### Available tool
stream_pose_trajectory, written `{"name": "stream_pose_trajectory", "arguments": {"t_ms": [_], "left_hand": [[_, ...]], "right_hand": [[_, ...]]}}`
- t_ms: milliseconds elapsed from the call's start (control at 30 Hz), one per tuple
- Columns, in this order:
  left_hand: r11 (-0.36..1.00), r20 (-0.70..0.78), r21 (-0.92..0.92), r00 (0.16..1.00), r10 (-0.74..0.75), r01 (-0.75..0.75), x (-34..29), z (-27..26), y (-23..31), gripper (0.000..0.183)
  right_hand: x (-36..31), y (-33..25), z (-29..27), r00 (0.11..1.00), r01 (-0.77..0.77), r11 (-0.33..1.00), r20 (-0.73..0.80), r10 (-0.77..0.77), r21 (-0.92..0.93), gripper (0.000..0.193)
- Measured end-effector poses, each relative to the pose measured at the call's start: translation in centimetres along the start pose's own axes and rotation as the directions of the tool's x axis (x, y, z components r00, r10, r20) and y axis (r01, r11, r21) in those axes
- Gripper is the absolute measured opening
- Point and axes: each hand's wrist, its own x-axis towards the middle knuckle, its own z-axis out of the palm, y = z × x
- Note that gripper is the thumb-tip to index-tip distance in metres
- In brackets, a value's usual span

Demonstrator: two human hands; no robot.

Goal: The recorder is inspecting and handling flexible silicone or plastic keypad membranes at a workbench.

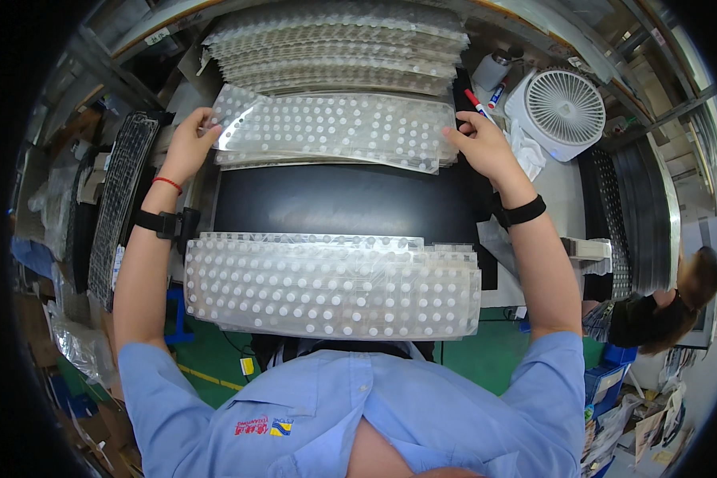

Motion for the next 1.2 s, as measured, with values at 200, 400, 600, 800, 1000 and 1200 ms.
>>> {"name": "stream_pose_trajectory", "arguments": {"t_ms": [200,400,600,800,1000,1200], "left_hand": [[0.687,0.208,-0.667,0.958,-0.199,0.287,-1.1,-0.8,-0.9,0.016],[0.573,0.243,-0.751,0.945,-0.22,0.327,-1.6,-0.1,-0.3,0.02],[0.602,0.293,-0.707,0.929,-0.227,0.37,-1.9,-0.8,1.7,0.022],[0.62,0.31,-0.692,0.928,-0.207,0.37,-1.9,-1.1,1.9,0.023],[0.624,0.322,-0.685,0.925,-0.203,0.376,-1.8,-1.0,1.9,0.022],[0.619,0.35,-0.684,0.918,-0.184,0.385,-1.6,-1.2,1.0,0.019]], "right_hand": [[-0.6,-0.6,1.1,0.981,0.172,0.984,-0.104,-0.167,0.043,0.053],[-1.0,-0.6,0.7,0.955,0.293,0.937,-0.11,-0.276,0.192,0.036],[-1.4,-1.7,0.0,0.996,0.039,0.776,0.034,-0.077,0.63,0.024],[-1.8,-1.9,-0.1,0.994,0.071,0.708,0.008,-0.108,0.703,0.019],[-1.7,-1.4,0.2,0.994,0.091,0.729,-0.013,-0.112,0.678,0.017],[-1.8,-2.1,-0.1,0.996,0.044,0.702,0.02,-0.082,0.71,0.017]]}}
